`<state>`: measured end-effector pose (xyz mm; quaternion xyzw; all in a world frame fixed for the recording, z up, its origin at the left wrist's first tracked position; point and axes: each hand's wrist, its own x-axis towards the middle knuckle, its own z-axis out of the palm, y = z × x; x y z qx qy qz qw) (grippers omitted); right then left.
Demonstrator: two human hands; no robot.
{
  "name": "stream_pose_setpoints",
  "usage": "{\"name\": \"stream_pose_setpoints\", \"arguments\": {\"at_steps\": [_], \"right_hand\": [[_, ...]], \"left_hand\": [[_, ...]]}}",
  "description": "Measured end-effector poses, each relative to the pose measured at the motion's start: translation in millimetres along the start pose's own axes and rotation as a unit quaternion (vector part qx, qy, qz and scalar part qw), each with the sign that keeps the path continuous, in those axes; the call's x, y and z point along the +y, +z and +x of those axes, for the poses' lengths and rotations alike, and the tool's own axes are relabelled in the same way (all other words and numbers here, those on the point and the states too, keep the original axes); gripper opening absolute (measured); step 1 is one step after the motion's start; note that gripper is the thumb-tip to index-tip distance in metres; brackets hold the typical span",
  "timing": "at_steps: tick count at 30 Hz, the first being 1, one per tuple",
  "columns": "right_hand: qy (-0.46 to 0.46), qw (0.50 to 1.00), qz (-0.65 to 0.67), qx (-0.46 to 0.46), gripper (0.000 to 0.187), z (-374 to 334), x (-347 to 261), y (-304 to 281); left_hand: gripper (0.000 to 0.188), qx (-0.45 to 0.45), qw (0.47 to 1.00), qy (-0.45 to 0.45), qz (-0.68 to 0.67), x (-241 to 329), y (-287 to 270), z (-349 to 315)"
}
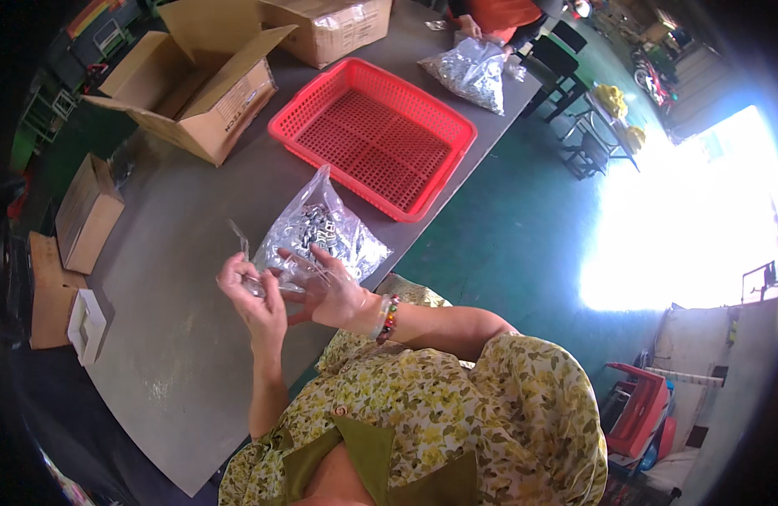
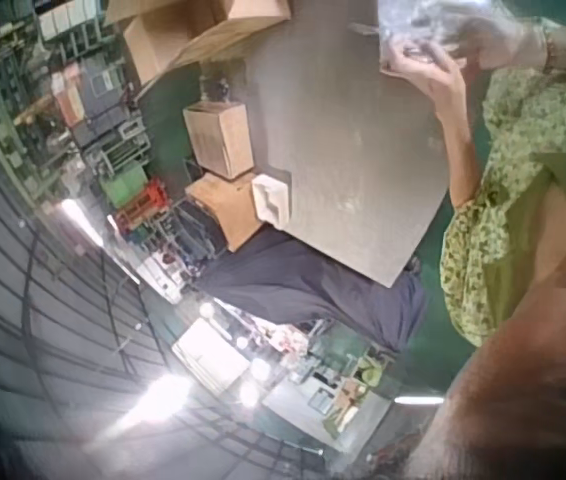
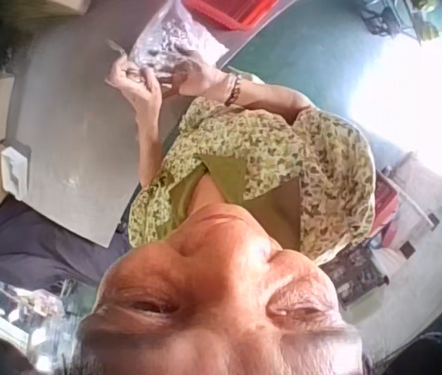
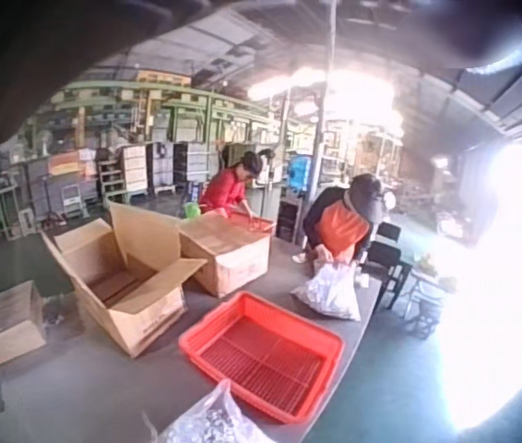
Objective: The person unpacks plastic bags of small metal parts from a cardboard box and pours them into red plastic baskets. They then transfer the contents of one basket into a larger plastic bag and place it back into the basket.
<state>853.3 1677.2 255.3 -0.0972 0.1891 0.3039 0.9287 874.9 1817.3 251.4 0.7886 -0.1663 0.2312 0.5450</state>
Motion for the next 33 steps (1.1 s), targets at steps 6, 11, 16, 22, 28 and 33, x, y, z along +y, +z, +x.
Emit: {"name": "stream_pose_setpoints", "arguments": {"at_steps": [6,11,16,22,28,33], "right_hand": [[-0.157,0.983,-0.091,-0.031,0.055,-25,-15,-18],[-0.218,0.909,-0.309,-0.175,0.054,-40,-36,-41],[-0.37,0.717,-0.574,-0.139,0.066,-87,-71,-64],[-0.348,0.925,-0.153,0.024,0.031,-169,-100,-116],[-0.39,0.92,-0.014,-0.032,0.034,-283,-176,-180],[-0.518,0.8,-0.25,-0.172,0.053,-383,-229,-232]], "left_hand": [[0.045,-0.176,0.966,0.175,0.067,32,35,-15],[0.047,-0.293,0.93,0.127,-0.181,40,59,-20],[0.05,-0.275,0.933,0.176,-0.151,70,113,-26],[0.029,-0.067,0.98,0.181,0.041,129,231,-9],[0.039,-0.33,0.908,0.258,0.019,207,365,-63],[0.048,-0.399,0.858,0.261,-0.19,277,426,-135]]}}
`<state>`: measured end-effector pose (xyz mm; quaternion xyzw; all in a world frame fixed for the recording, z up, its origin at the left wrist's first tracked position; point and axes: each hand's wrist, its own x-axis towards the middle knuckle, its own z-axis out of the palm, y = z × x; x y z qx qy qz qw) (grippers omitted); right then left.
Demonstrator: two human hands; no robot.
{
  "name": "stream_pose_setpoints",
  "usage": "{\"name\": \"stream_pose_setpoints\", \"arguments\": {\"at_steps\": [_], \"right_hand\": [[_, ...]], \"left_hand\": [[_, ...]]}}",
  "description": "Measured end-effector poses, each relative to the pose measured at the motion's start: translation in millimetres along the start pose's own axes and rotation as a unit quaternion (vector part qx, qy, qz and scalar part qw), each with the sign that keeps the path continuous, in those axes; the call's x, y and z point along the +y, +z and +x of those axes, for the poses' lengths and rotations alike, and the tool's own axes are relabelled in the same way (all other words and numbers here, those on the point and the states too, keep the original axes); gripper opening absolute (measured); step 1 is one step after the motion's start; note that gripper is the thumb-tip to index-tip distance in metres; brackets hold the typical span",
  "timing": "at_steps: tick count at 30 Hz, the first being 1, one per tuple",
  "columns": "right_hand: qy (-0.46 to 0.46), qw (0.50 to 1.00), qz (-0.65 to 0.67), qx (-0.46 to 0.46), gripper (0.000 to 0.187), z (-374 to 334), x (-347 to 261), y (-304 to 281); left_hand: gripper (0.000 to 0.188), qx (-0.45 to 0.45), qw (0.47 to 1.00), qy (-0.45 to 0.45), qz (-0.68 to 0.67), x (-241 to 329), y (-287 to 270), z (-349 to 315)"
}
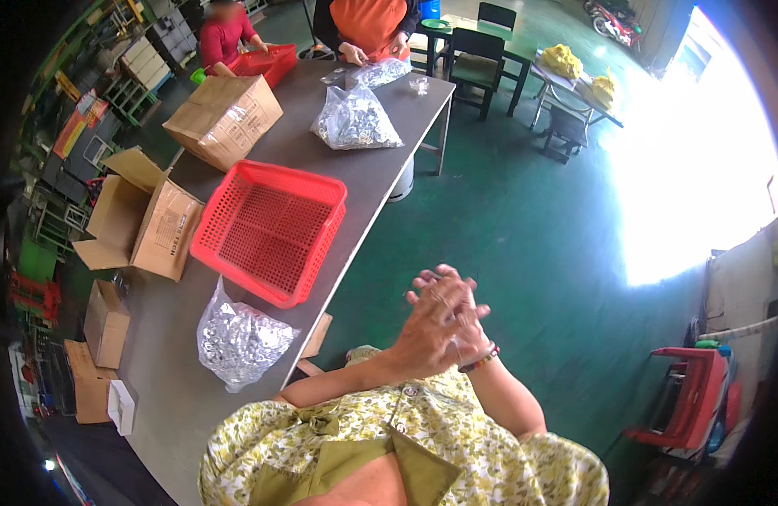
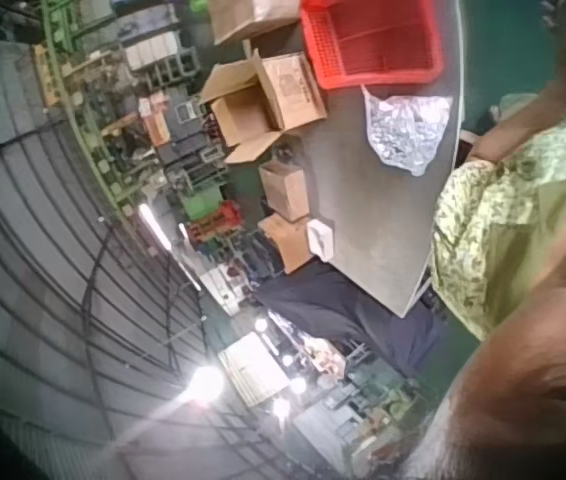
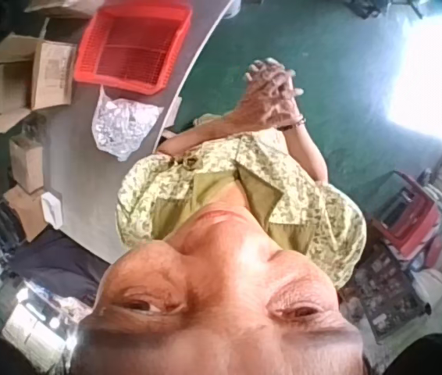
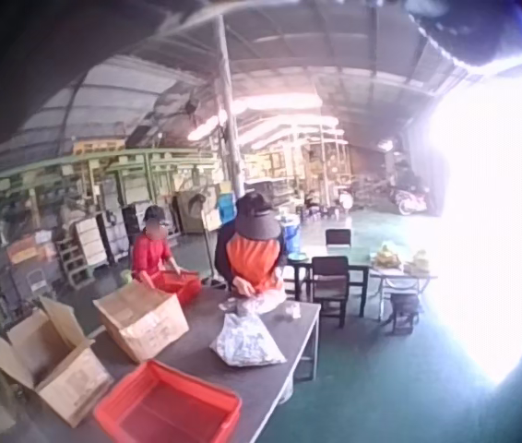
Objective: The person unpacks plastic bags of small metal parts from a cardboard box and pours them into red plastic baskets. They then transfer the contents of one basket into a larger plastic bag and place it back into the basket.
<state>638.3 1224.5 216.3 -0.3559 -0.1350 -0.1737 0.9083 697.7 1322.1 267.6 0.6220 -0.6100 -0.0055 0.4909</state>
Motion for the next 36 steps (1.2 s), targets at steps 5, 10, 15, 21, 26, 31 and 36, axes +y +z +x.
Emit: {"name": "stream_pose_setpoints", "arguments": {"at_steps": [5,10,15,21,26,31,36], "right_hand": [[-0.056,0.951,0.114,0.281,0.036,31,-36,-1],[0.051,0.976,-0.097,0.187,0.039,73,-14,-80],[0.089,0.963,-0.032,0.251,0.046,146,-19,-46],[0.117,0.97,0.126,0.174,0.064,246,-56,-78],[0.006,0.968,0.138,0.21,0.075,311,-37,-136],[0.032,0.969,0.169,0.174,0.073,366,19,-147],[0.227,0.972,0.004,0.064,0.067,440,-1,-134]], "left_hand": [[0.037,-0.001,0.996,0.093,0.0,-12,21,49],[0.038,0.01,0.999,0.038,-0.003,-87,12,93],[0.051,0.147,0.959,-0.185,-0.157,-172,-20,155],[0.045,0.089,0.992,-0.077,0.034,-236,-54,220],[0.057,-0.03,0.997,0.042,0.05,-257,-46,230],[0.068,0.022,1.0,0.01,0.008,-297,-105,278],[0.061,0.228,0.92,-0.177,0.264,-360,-192,293]]}}
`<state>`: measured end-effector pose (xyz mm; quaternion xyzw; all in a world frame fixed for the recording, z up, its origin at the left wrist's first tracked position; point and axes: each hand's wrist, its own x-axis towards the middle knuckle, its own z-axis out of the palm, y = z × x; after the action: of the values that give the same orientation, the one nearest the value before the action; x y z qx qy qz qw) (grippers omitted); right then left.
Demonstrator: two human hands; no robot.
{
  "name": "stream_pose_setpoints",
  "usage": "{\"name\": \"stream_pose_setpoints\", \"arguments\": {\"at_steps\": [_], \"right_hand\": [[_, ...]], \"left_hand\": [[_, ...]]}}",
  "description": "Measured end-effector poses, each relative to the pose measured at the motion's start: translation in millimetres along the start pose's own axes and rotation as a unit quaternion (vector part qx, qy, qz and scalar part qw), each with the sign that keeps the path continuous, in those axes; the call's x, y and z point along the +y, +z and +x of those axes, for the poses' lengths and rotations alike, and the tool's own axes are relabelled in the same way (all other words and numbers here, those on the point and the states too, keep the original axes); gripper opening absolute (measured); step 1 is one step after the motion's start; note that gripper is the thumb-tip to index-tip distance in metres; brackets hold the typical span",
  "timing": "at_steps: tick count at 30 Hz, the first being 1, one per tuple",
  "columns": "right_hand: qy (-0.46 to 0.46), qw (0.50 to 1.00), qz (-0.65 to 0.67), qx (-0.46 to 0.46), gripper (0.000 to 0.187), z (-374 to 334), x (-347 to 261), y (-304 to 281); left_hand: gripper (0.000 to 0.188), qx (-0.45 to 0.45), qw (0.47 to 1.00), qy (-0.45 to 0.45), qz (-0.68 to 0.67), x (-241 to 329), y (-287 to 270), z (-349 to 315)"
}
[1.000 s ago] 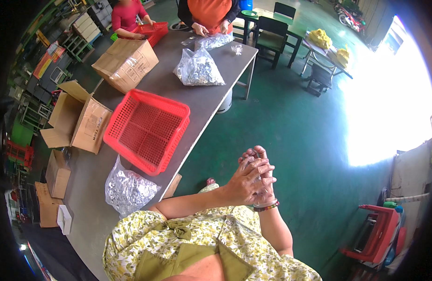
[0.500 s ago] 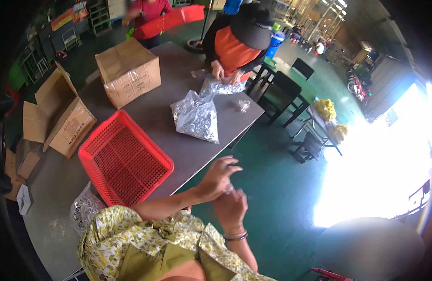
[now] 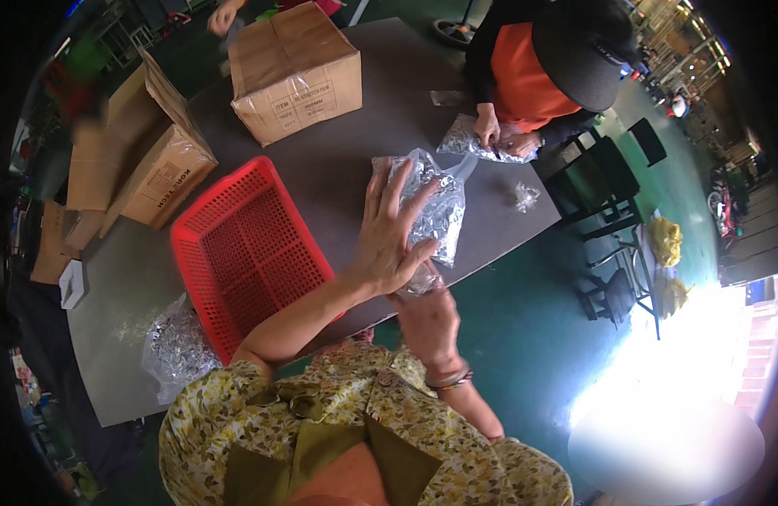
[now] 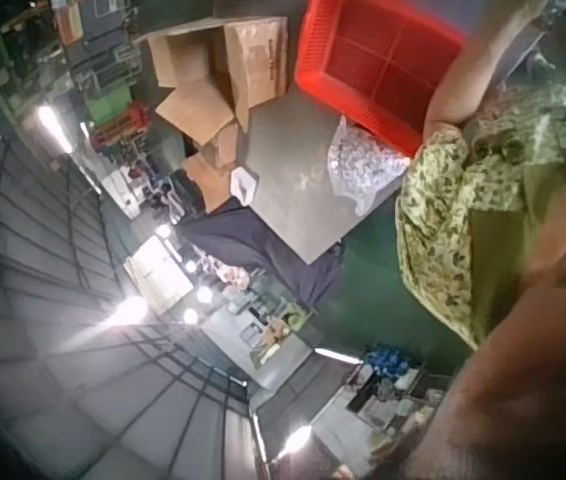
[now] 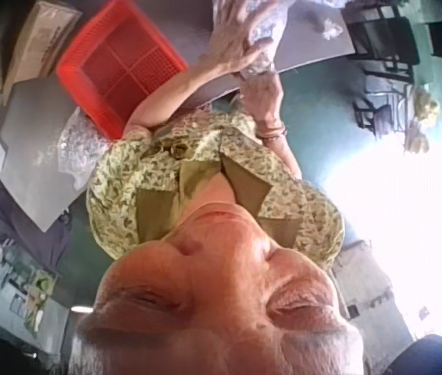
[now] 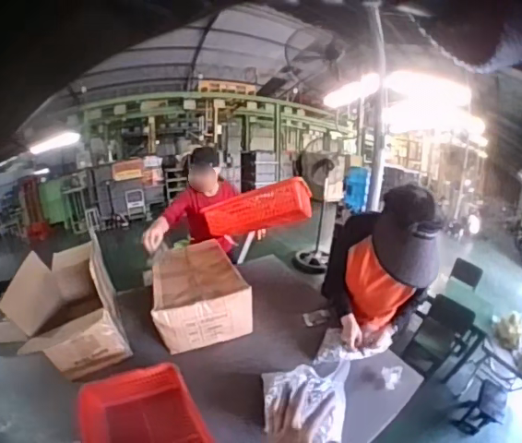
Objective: The person unpacks plastic bags of small metal parts from a cardboard box and pours them into red plastic baskets. They then transfer the contents of one basket into a larger plastic bag and place it back into the basket.
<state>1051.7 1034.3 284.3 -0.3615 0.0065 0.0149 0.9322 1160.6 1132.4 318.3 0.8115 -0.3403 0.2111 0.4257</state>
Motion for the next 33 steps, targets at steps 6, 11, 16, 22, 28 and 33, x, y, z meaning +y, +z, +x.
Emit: {"name": "stream_pose_setpoints", "arguments": {"at_steps": [6,11,16,22,28,33], "right_hand": [[0.085,0.996,0.04,0.008,0.062,52,-58,-34],[0.226,0.971,0.066,0.052,0.06,60,-11,-95],[0.225,0.947,0.229,-0.026,0.062,78,-109,-111],[-0.105,0.984,-0.103,-0.103,0.081,89,-111,-149],[0.325,0.937,0.033,-0.123,0.062,94,-118,-218],[0.096,0.901,-0.418,0.074,0.058,166,-178,-314]], "left_hand": [[0.07,-0.114,0.978,0.052,-0.166,26,63,-32],[0.076,-0.034,0.971,0.057,-0.228,6,81,46],[0.076,-0.136,0.987,0.056,0.061,8,110,62],[0.067,-0.154,0.968,0.09,-0.177,50,177,82],[0.044,-0.154,0.967,0.015,0.203,9,157,88],[0.047,-0.143,0.966,-0.182,0.117,35,117,2]]}}
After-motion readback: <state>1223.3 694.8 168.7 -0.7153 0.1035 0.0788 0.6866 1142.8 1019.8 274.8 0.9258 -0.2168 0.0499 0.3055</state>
